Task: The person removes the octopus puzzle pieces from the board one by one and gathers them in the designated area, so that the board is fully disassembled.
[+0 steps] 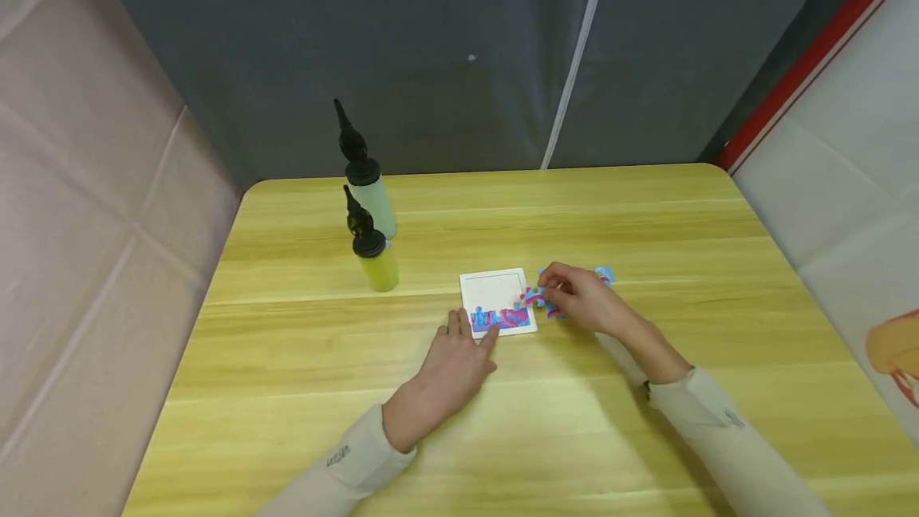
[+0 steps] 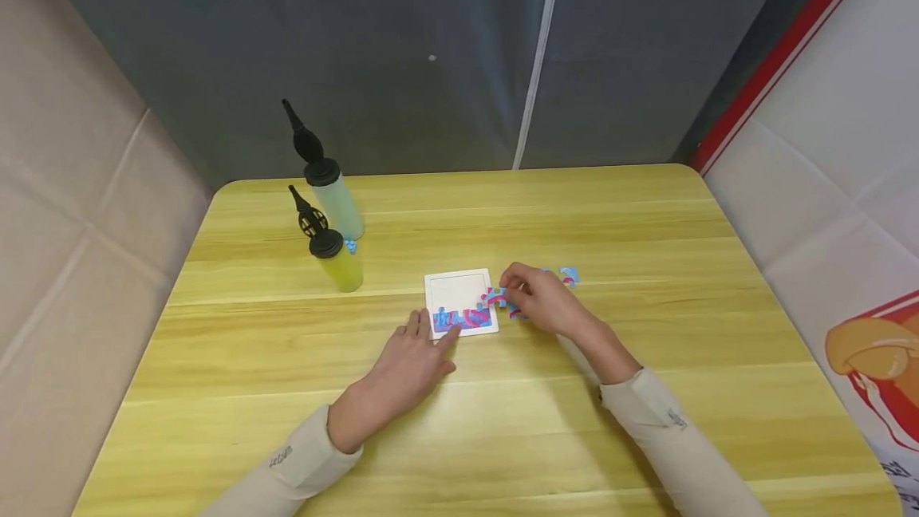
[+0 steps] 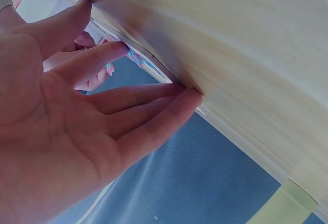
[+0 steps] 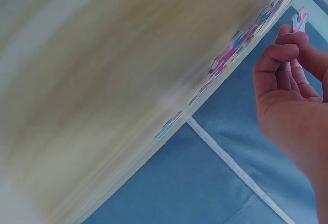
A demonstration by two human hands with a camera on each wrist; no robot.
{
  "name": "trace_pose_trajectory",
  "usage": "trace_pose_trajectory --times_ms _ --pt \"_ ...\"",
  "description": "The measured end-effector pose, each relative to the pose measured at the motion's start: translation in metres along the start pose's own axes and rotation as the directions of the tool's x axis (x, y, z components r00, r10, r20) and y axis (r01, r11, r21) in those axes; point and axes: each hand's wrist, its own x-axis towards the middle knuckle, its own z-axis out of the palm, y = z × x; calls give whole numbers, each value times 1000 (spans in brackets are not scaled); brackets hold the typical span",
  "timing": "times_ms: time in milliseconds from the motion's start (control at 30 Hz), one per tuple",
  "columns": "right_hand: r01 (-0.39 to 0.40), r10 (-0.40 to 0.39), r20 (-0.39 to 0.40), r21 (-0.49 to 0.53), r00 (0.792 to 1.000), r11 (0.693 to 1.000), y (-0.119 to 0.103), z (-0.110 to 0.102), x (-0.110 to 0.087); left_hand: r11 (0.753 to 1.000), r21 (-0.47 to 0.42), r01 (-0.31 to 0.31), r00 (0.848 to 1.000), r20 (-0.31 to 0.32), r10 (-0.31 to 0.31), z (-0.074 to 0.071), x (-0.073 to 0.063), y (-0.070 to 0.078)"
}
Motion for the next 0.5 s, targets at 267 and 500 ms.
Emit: trace_pose_trajectory --times_ms 267,500 --pt "2 -2 -8 -2 1000 1000 3 -2 -1 1000 -14 4 1000 2 -4 0 0 0" --pt "-9 9 -9 -24 1000 1000 5 -5 -4 1000 -25 7 1000 9 -6 1 0 1"
